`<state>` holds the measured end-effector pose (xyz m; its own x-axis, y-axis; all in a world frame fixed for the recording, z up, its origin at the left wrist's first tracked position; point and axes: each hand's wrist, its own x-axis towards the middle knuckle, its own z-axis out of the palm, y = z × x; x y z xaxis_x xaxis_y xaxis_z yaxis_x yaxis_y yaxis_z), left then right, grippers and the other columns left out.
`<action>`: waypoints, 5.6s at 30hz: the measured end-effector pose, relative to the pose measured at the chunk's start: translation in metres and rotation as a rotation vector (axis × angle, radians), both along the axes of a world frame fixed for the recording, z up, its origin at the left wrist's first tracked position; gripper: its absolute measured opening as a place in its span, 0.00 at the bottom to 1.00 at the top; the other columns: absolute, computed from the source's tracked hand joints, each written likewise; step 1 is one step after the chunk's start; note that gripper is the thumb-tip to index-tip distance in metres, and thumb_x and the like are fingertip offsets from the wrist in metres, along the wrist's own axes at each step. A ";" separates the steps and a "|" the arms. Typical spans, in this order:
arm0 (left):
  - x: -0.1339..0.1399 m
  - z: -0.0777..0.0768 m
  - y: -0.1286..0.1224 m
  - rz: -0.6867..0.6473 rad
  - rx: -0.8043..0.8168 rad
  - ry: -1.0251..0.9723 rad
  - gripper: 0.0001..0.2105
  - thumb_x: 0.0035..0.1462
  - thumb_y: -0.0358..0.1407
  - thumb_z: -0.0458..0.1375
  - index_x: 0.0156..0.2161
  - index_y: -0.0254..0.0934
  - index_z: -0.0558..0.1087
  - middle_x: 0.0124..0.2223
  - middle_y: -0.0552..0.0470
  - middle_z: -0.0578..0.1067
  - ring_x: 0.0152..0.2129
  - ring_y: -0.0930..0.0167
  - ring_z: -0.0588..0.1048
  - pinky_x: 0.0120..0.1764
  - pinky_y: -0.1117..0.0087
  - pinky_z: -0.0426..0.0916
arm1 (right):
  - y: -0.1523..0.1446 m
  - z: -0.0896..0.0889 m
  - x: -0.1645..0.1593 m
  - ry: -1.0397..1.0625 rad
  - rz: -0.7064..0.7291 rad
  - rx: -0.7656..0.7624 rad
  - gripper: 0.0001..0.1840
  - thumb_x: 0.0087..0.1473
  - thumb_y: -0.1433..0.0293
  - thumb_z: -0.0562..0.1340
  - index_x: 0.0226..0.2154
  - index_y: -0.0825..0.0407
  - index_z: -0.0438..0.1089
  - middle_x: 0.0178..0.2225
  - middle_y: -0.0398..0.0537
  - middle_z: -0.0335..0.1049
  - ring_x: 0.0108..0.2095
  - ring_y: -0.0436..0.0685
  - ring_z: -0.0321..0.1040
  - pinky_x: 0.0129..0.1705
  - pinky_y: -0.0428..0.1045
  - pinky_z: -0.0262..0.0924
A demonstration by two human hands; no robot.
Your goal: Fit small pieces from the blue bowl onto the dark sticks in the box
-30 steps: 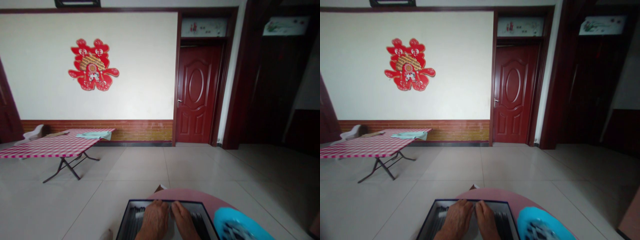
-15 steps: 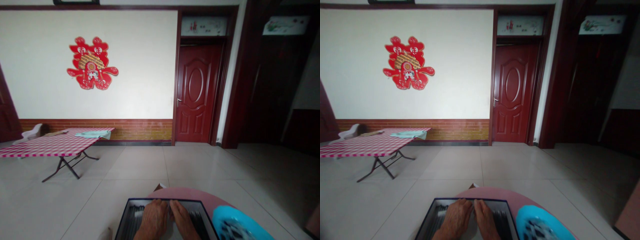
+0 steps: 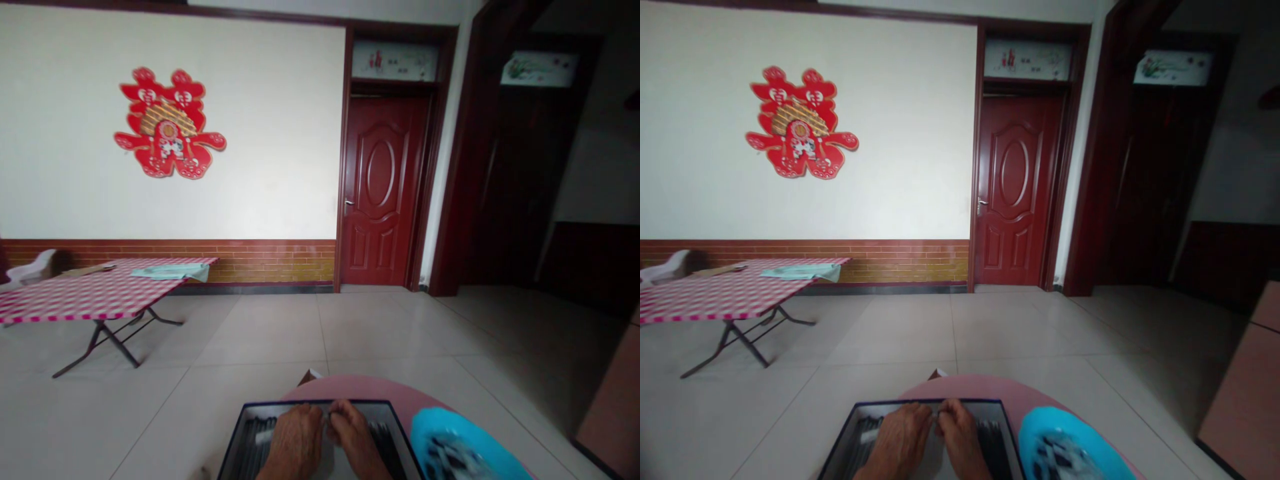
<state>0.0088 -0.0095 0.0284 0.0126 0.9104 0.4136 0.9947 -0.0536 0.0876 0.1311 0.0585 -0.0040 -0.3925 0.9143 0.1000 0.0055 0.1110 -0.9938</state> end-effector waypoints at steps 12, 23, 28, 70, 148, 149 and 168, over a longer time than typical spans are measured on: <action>-0.006 -0.008 0.010 -0.045 -0.221 0.083 0.28 0.55 0.21 0.41 0.57 0.50 0.59 0.42 0.48 0.74 0.35 0.68 0.74 0.35 0.71 0.67 | 0.004 0.049 0.035 -0.292 -0.141 0.135 0.11 0.38 0.74 0.53 0.25 0.51 0.70 0.17 0.38 0.66 0.20 0.49 0.61 0.24 0.43 0.54; -0.011 -0.020 0.013 -0.092 -0.195 0.014 0.28 0.52 0.20 0.41 0.54 0.49 0.64 0.40 0.51 0.75 0.35 0.69 0.74 0.36 0.70 0.68 | 0.007 0.053 0.193 -0.594 -0.325 0.374 0.09 0.44 0.72 0.54 0.25 0.50 0.71 0.25 0.43 0.72 0.29 0.54 0.67 0.35 0.48 0.58; -0.007 -0.014 0.011 -0.128 -0.178 0.000 0.27 0.54 0.20 0.40 0.53 0.47 0.65 0.43 0.49 0.74 0.38 0.68 0.74 0.36 0.70 0.68 | 0.006 0.031 0.225 -0.795 -0.352 0.514 0.11 0.47 0.72 0.53 0.28 0.51 0.72 0.29 0.48 0.72 0.32 0.56 0.67 0.38 0.50 0.58; -0.013 0.010 0.001 -0.163 -0.067 -0.177 0.14 0.61 0.36 0.44 0.43 0.41 0.73 0.34 0.47 0.76 0.33 0.66 0.75 0.36 0.69 0.66 | -0.010 0.056 0.096 -1.160 -0.030 0.682 0.13 0.49 0.76 0.52 0.31 0.53 0.72 0.37 0.53 0.71 0.40 0.58 0.67 0.43 0.49 0.57; -0.031 0.019 0.015 -0.145 0.238 -1.814 0.22 0.45 0.51 0.59 0.38 0.36 0.67 0.32 0.49 0.75 0.29 0.69 0.75 0.33 0.67 0.69 | -0.031 0.031 -0.008 0.087 0.305 -0.478 0.20 0.42 0.52 0.62 0.26 0.54 0.67 0.21 0.41 0.67 0.22 0.48 0.67 0.20 0.42 0.51; -0.031 0.019 0.014 -0.129 0.248 -1.800 0.21 0.45 0.51 0.59 0.38 0.36 0.67 0.33 0.49 0.75 0.30 0.69 0.75 0.34 0.68 0.68 | -0.030 0.031 -0.008 0.124 0.309 -0.516 0.20 0.41 0.54 0.63 0.26 0.54 0.67 0.21 0.40 0.67 0.21 0.47 0.66 0.20 0.41 0.50; -0.011 0.003 0.005 -0.165 0.098 -0.408 0.10 0.55 0.32 0.49 0.41 0.39 0.71 0.39 0.48 0.75 0.36 0.66 0.73 0.39 0.67 0.65 | -0.006 0.022 0.005 0.401 -0.193 -0.354 0.26 0.34 0.54 0.68 0.35 0.53 0.70 0.33 0.45 0.73 0.33 0.56 0.69 0.31 0.48 0.64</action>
